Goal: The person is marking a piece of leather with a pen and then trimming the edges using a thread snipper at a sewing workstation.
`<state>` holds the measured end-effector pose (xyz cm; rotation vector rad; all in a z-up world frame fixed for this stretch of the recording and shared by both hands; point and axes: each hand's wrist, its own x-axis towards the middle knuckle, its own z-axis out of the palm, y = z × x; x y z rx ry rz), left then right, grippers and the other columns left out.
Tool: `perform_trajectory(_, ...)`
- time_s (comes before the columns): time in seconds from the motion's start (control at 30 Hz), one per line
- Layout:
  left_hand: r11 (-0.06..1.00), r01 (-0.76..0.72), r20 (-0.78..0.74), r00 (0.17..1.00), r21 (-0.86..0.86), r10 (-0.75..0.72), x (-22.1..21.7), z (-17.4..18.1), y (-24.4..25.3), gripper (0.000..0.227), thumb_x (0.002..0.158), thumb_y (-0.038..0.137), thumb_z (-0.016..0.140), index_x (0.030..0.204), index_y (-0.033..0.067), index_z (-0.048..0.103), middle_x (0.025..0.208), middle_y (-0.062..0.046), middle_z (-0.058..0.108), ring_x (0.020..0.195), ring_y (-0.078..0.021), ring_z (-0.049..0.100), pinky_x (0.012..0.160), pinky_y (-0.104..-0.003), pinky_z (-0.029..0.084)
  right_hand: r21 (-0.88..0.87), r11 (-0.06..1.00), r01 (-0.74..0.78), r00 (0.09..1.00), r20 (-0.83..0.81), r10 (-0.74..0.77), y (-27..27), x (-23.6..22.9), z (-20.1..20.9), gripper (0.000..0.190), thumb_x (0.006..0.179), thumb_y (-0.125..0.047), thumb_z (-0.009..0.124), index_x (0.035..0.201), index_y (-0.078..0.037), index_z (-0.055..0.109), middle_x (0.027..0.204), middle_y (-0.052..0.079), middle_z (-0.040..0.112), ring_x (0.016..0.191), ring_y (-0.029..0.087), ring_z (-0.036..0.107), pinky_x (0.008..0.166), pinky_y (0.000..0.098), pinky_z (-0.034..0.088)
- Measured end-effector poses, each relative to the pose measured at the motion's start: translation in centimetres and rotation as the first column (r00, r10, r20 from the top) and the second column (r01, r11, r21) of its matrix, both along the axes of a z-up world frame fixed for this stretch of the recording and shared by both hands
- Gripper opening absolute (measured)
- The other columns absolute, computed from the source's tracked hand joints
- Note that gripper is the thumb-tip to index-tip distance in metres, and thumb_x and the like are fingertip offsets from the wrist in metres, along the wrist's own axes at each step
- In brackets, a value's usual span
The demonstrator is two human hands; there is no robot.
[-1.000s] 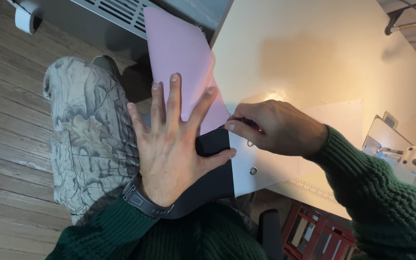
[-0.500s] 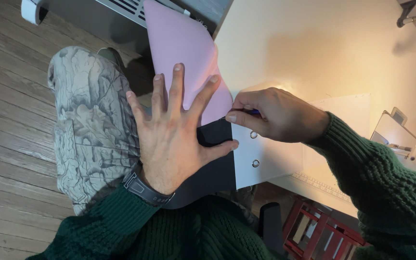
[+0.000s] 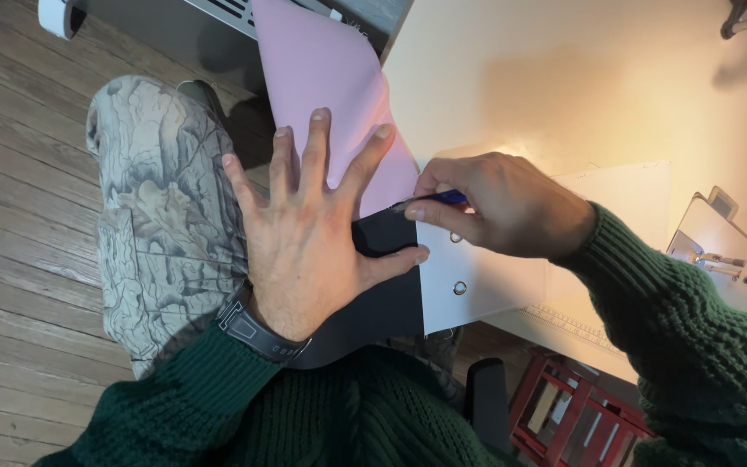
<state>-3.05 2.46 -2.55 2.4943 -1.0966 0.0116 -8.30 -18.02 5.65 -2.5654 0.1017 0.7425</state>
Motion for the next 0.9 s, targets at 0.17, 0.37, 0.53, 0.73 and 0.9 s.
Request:
perform_trajectory(0.17,1.0,-0.007,-0.048,0.999,-0.018,0.006,0.0,-0.09,-0.14,0.127,0.06,0.095,0.079,0.161,0.0314,0.036,0.157,-0.021,0.036,0.136,-0.0501,0.047,0.102,-0.084,0.027,-0.002,1.0,-0.002,1.0,0.016,0.002,0.55,-0.13,0.61,0.025,0.094,-0.032,0.069,0.096,-0.007,0.071,0.071,0.004,0.076,0.045,0.016,0.064,0.046,0.0298,0.052)
perform_trajectory(0.37,1.0,-0.012,-0.021,1.0,0.002,0.012,-0.02,-0.09,-0.08,0.127,0.062,0.098,0.077,0.161,0.0308,0.035,0.156,-0.021,0.037,0.135,-0.048,0.047,0.101,-0.083,0.029,-0.038,0.999,0.028,0.999,0.027,-0.027,0.65,-0.27,0.57,0.025,0.093,-0.032,0.07,0.098,-0.007,0.071,0.058,0.004,0.07,0.039,0.017,0.059,0.042,0.0301,0.048)
perform_trajectory(0.53,1.0,-0.016,-0.02,1.0,-0.011,0.016,-0.03,0.03,-0.14,0.126,0.062,0.097,0.077,0.161,0.0311,0.036,0.154,-0.02,0.038,0.134,-0.0468,0.048,0.101,-0.083,0.029,-0.002,0.998,0.063,0.998,0.0,-0.063,0.71,-0.09,0.53,0.022,0.093,-0.03,0.069,0.097,-0.009,0.071,0.061,0.003,0.071,0.042,0.016,0.06,0.045,0.0304,0.049)
perform_trajectory(0.73,1.0,-0.011,-0.028,1.0,-0.019,0.011,-0.08,0.01,-0.11,0.129,0.06,0.099,0.078,0.161,0.0309,0.036,0.154,-0.02,0.038,0.135,-0.0474,0.048,0.101,-0.083,0.028,0.069,0.996,0.061,0.998,0.01,-0.062,0.22,-0.13,0.06,0.019,0.093,-0.027,0.071,0.094,-0.008,0.072,0.059,0.002,0.07,0.04,0.014,0.055,0.041,0.0283,0.045)
perform_trajectory(0.9,1.0,-0.012,-0.025,1.0,-0.024,0.011,-0.11,-0.22,-0.1,0.128,0.062,0.1,0.076,0.161,0.0306,0.035,0.153,-0.021,0.039,0.134,-0.0482,0.048,0.102,-0.083,0.028,0.082,0.995,0.049,0.999,-0.02,-0.048,-0.11,-0.05,-0.09,0.02,0.091,-0.028,0.073,0.097,-0.008,0.073,0.059,0.002,0.069,0.039,0.012,0.053,0.04,0.0267,0.044)
